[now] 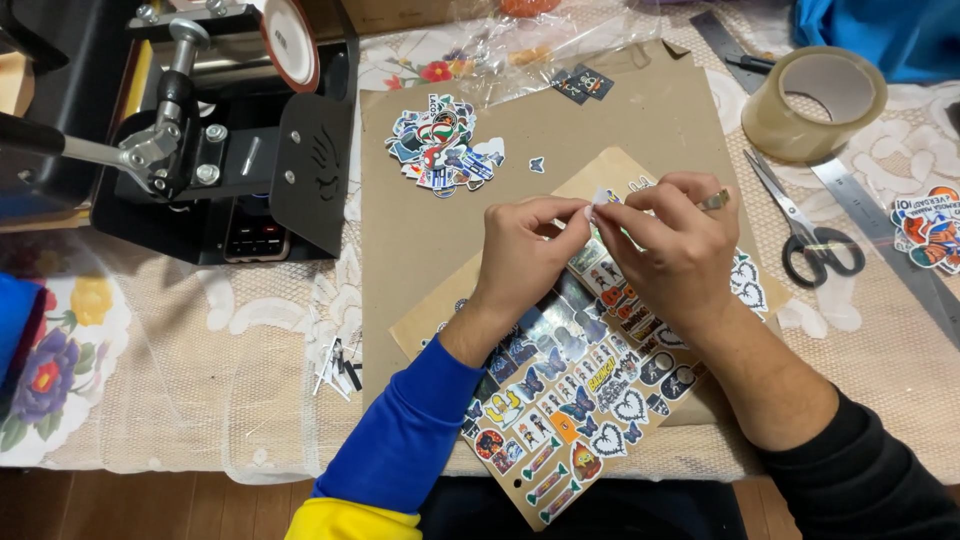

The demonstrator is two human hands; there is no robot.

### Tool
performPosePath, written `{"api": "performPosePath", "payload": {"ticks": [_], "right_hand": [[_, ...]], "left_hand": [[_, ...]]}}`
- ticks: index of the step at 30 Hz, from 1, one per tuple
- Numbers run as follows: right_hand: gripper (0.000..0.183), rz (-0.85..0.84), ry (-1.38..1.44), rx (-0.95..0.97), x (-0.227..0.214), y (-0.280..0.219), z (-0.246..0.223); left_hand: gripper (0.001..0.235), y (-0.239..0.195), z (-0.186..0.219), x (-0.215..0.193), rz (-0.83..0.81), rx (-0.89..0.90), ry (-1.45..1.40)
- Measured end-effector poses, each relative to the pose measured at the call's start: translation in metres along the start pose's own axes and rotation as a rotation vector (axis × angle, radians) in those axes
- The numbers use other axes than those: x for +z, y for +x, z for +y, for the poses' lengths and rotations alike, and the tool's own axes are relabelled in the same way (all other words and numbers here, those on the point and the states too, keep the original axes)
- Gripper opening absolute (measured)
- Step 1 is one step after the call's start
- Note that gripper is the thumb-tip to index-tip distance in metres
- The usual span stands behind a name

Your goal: Peeling small decorative stickers from a backing sheet and applying them to a cardboard surface.

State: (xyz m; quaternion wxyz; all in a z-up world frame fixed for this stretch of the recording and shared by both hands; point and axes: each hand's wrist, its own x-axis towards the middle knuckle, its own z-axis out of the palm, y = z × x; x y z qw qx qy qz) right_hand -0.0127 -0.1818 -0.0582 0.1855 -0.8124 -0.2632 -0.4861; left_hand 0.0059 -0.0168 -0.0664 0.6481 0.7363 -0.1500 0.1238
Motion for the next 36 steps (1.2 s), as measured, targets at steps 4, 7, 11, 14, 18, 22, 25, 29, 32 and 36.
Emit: {"api": "performPosePath", "payload": {"ticks": [4, 7, 11, 14, 18, 22, 25, 29, 32, 36], "right_hand": [[0.013, -0.023, -0.075, -0.027, 0.001, 0.002, 0.001], [0.013, -0.056, -0.145, -0.042, 0.005, 0.001, 0.001], [0.012, -0.095, -0.097, -0.011, 0.009, -0.004, 0.005], [0.010, -0.106, 0.009, 0.041, 0.010, -0.008, 0.010], [0.011, -0.076, 0.236, 0.175, 0.013, -0.015, 0.023], [0.004, -0.086, 0.237, 0.167, 0.005, -0.001, 0.004], [0.006, -0.107, 0.100, 0.101, 0.006, -0.009, 0.006], [0.008, -0.100, 0.081, 0.104, 0.008, -0.012, 0.010], [0.007, -0.096, 0.080, 0.091, 0.010, -0.013, 0.011], [0.005, -0.107, 0.044, 0.083, 0.012, -0.013, 0.010]], "left_hand": [[0.007, 0.000, -0.008, 0.001, -0.010, 0.119, 0.074], [0.006, -0.001, -0.008, 0.001, -0.020, 0.120, 0.097], [0.007, -0.002, -0.011, 0.002, -0.009, 0.016, 0.027], [0.009, -0.001, -0.013, 0.003, -0.003, -0.097, -0.024], [0.011, 0.006, -0.017, -0.004, 0.052, -0.274, -0.058], [0.014, 0.005, -0.004, -0.005, 0.053, -0.289, -0.096], [0.013, 0.004, -0.006, -0.002, 0.038, -0.315, -0.074], [0.012, 0.003, -0.006, -0.001, 0.023, -0.197, -0.028], [0.007, 0.000, -0.005, -0.001, 0.013, 0.001, 0.065], [0.005, 0.001, -0.009, -0.003, 0.001, 0.167, 0.182]]}}
